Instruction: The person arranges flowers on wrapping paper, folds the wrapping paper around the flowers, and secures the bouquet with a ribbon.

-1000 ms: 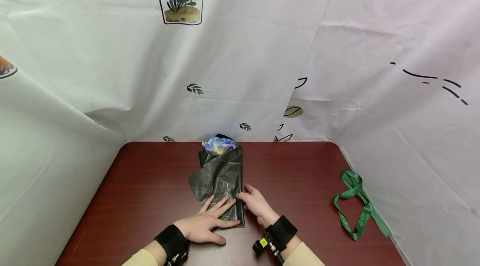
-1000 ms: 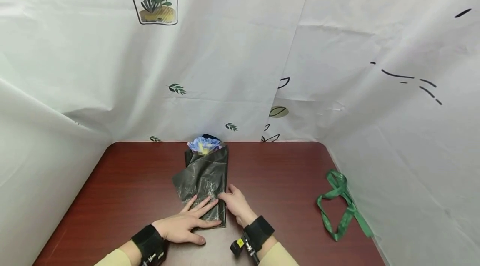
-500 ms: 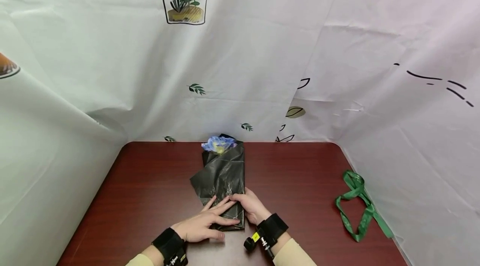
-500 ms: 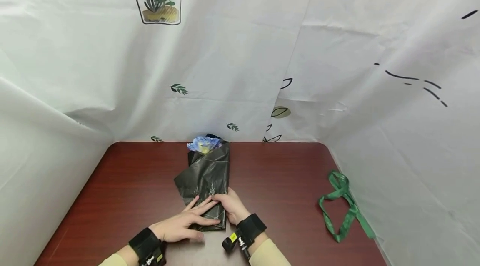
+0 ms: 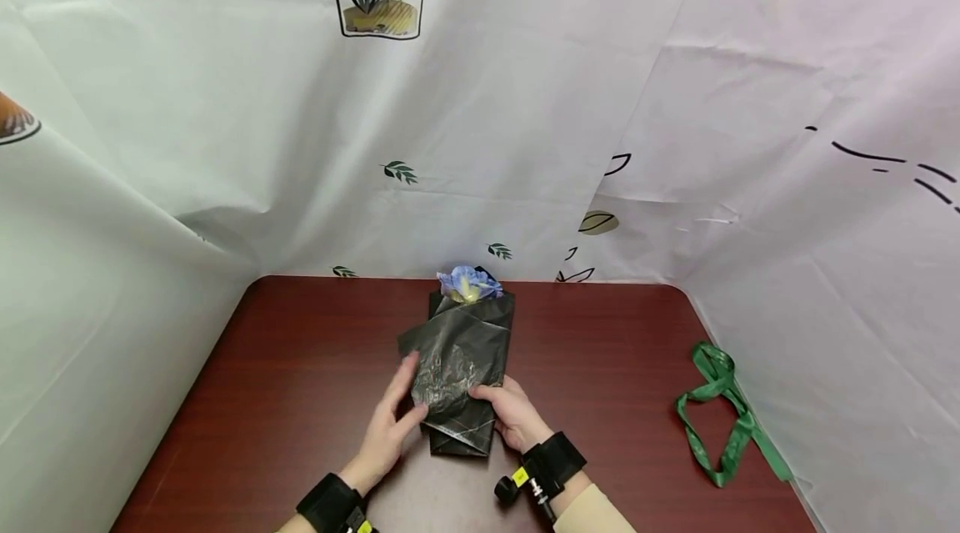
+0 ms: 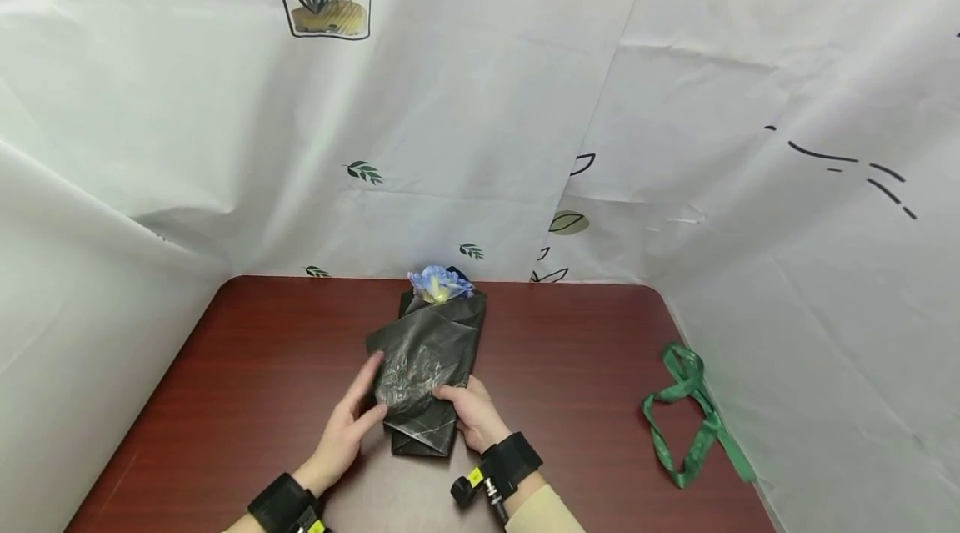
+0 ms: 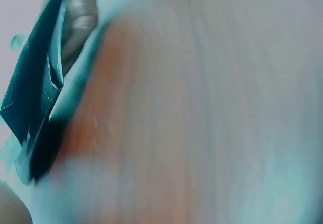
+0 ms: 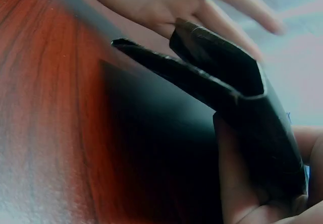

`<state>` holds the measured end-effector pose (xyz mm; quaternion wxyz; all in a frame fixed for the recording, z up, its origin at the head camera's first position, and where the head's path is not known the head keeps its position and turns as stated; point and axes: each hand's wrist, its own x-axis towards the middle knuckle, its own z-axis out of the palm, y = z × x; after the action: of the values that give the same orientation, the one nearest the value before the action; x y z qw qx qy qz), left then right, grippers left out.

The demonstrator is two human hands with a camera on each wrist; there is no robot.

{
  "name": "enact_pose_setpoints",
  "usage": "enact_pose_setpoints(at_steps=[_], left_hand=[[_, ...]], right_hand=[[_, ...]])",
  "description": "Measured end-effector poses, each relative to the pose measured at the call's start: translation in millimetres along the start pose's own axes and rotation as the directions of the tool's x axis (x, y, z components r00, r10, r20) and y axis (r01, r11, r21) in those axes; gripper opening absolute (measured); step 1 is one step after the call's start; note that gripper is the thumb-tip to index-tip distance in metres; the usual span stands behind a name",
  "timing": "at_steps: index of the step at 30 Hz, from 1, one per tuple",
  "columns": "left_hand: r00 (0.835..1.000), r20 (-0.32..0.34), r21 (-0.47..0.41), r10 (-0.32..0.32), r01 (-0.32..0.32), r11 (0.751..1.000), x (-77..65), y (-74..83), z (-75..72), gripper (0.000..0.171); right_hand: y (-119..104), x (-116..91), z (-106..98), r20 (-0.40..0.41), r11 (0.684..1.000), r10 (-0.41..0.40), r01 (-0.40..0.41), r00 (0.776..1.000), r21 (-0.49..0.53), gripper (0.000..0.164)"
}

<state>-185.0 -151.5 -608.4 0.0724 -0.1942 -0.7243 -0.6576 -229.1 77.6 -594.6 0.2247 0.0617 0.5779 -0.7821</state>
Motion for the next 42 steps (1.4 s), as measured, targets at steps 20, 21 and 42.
enact_pose_setpoints(at_steps=[20,21,42], left_hand=[[0.792,0.19,-0.701,-0.581,0.523,0.484,-11.3,21.0,38.9,0.047],[0.795,0.197,-0.701,-0.573,0.523,0.485,-12.1,21.4,40.2,0.046],[0.885,0.07,-0.696,-0.46,0.374,0.613,-38.8,33.8,8.6,0.05]], right_hand=[[12.8,-13.7,7.5,-0.04,0.988,-0.156,0.155,0.987,-0.014,0.063],[13.9,-14.3,7.6,-0.038,0.987,-0.161,0.161,0.986,-0.01,0.062],[9.2,-17.5,-21.1,0.199,0.987,-0.142,0.122,0.97,0.106,0.075]])
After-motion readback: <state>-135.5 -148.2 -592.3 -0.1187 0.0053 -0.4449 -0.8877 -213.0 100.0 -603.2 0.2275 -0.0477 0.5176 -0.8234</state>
